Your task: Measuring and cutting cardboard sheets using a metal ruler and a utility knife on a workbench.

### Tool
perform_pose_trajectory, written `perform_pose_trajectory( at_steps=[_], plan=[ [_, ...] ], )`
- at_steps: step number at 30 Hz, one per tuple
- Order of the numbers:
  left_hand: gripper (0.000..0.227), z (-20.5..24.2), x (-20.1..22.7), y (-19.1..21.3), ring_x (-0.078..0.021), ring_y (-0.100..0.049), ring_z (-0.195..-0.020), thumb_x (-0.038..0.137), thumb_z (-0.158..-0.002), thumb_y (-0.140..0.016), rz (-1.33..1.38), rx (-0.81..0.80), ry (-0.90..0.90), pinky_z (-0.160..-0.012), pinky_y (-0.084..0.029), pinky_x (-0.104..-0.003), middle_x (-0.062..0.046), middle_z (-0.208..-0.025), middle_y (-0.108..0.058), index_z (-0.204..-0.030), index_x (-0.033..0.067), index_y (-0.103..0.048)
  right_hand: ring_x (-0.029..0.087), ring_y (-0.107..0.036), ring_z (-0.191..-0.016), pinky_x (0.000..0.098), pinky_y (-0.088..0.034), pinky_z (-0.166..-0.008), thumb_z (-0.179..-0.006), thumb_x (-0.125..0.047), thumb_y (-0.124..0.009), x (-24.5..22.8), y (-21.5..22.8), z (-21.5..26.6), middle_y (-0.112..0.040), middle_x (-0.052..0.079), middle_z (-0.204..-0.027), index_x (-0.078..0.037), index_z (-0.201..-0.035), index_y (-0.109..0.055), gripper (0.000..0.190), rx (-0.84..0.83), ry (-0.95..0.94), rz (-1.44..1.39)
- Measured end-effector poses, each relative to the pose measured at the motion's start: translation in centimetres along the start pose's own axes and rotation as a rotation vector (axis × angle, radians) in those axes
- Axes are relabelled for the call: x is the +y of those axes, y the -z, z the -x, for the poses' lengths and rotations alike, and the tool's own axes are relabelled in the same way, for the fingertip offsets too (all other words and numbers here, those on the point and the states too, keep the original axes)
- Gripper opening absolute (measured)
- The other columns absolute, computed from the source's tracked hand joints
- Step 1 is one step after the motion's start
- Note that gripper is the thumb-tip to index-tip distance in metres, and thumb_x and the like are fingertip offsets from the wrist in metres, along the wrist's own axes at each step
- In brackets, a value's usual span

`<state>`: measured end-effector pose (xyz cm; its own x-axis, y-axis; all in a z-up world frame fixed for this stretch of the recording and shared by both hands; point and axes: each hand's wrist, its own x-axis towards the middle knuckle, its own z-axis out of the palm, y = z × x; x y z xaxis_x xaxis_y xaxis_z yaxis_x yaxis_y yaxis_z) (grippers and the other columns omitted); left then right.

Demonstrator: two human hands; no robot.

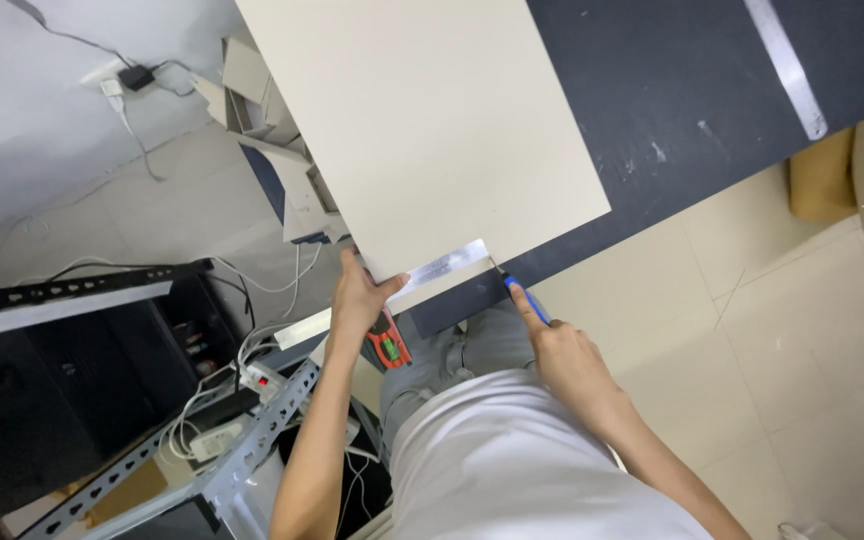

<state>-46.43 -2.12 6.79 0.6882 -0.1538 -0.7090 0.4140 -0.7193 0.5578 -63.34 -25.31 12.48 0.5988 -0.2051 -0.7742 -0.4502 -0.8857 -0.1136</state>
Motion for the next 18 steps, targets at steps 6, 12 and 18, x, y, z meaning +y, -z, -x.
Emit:
perform_pose_trajectory(
  at_steps=[6, 12, 18],
  plan=[
    [0.103, -1.9, -3.2, 0.2, -0.0462, -0.064, -0.114, 0.049, -0.078, -0.079, -0.100, 0.061, -0.022, -0.096, -0.051, -0.055, -0.031, -0.106, -0.071, -0.151, -0.0021, -0.025, 0.026, -0.069, -0.053, 0.0313, -0.059, -0.044, -0.089, -0.019, -0.070, 2.7, 8.5, 1.4, -0.074, 0.023, -0.088, -0.020, -0.158, -0.031, 0.079, -0.045, -0.090, -0.474],
    [0.029, 0.7, -2.1, 4.4, -0.0306, -0.075, -0.076, 0.028, -0.094, -0.069, 0.177, 0.293, -0.063, -0.072, -0.054, -0.040, -0.015, -0.091, -0.077, -0.118, 0.0111, -0.073, 0.017, -0.054, -0.054, 0.0269, -0.041, -0.052, -0.061, -0.006, -0.095, 9.3, 3.5, -5.0, -0.061, 0.006, -0.056, -0.004, -0.075, -0.074, 0.025, 0.445, 0.125, -1.257],
    [0.016, -8.4, 9.1, -7.2, -0.0213, -0.057, -0.090, 0.017, -0.101, -0.058, 0.707, 0.359, -0.300, -0.083, -0.045, -0.034, -0.008, -0.089, -0.063, -0.104, 0.0096, -0.072, 0.019, -0.057, -0.060, 0.0264, -0.042, -0.056, -0.061, -0.006, -0.095, 3.1, 12.0, -2.4, -0.061, 0.007, -0.059, 0.000, -0.077, -0.076, 0.026, 0.263, 0.380, -1.390]
  ],
)
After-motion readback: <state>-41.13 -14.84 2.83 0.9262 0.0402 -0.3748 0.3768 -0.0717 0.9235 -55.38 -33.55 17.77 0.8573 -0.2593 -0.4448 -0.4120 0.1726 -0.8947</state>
